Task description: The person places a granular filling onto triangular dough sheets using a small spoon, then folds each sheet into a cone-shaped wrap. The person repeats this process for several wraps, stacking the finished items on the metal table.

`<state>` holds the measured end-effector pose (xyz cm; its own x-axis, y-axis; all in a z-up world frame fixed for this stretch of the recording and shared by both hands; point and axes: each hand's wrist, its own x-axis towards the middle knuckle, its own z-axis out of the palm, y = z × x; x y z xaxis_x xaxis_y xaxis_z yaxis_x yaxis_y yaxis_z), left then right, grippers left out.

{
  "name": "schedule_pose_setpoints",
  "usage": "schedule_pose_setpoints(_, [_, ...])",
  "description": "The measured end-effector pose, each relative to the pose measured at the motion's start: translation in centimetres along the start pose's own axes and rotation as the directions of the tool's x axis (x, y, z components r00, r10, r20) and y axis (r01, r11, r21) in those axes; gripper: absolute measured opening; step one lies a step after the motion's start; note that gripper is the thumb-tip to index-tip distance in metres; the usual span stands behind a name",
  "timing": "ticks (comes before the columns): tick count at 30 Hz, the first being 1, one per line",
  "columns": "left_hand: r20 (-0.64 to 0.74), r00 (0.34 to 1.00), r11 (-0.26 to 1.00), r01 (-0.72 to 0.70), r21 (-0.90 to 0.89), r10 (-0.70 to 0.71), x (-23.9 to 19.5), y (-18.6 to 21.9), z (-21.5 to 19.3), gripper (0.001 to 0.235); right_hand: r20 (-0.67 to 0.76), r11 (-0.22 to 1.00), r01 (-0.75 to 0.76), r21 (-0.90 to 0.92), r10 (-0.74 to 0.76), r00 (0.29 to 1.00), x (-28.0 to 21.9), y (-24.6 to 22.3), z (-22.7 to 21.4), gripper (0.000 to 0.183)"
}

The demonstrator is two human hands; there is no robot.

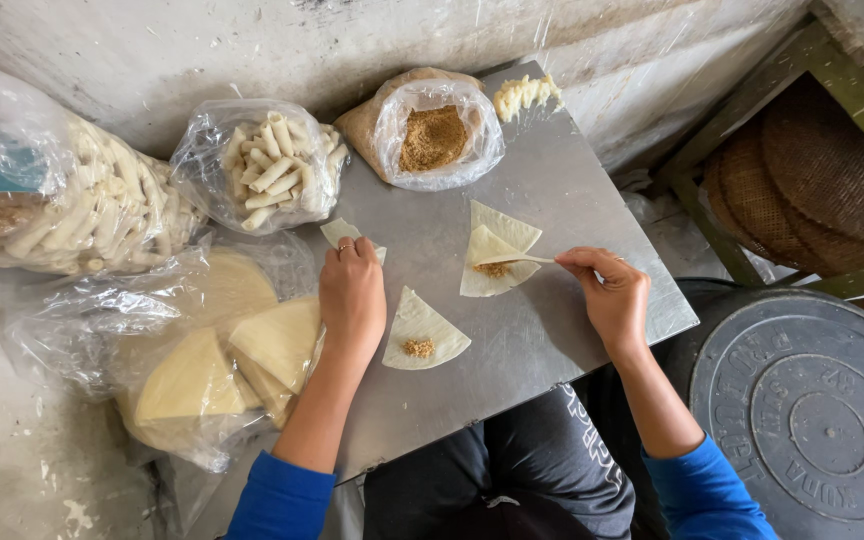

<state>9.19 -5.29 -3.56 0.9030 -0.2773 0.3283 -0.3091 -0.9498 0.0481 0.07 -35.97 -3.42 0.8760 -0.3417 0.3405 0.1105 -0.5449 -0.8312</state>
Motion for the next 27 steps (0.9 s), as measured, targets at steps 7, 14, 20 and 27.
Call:
schedule_pose_setpoints(7, [-0.045,0.999,0.991,0.009,-0.13,-0.015,0.05,-0.28,-0.33,0.021,-0.018,1.0,0.025,-0.016,-0.025,1.0,-0.09,0.0,0.22,0.016])
schedule_pose_setpoints(14, [-0.073,0.997,0.985,0.007,-0.174,-0.02,0.07,-0.12,-0.54,0.019,-0.027,0.999,0.04,-0.031,-0.041,0.999,-0.15,-0.17,0.34,0.016])
schedule_pose_setpoints(20, [-0.166,0.986,0.954,-0.052,-0.297,0.003,-0.02,0.38,-0.27,0.012,-0.029,0.994,0.091,-0.054,-0.092,0.995,-0.15,-0.45,0.29,0.014])
schedule_pose_setpoints(27, [-0.2,0.98,0.933,-0.078,-0.35,0.007,-0.3,0.65,0.03,0.011,-0.043,0.995,0.092,-0.033,-0.093,0.995,-0.23,0.34,0.41,0.013])
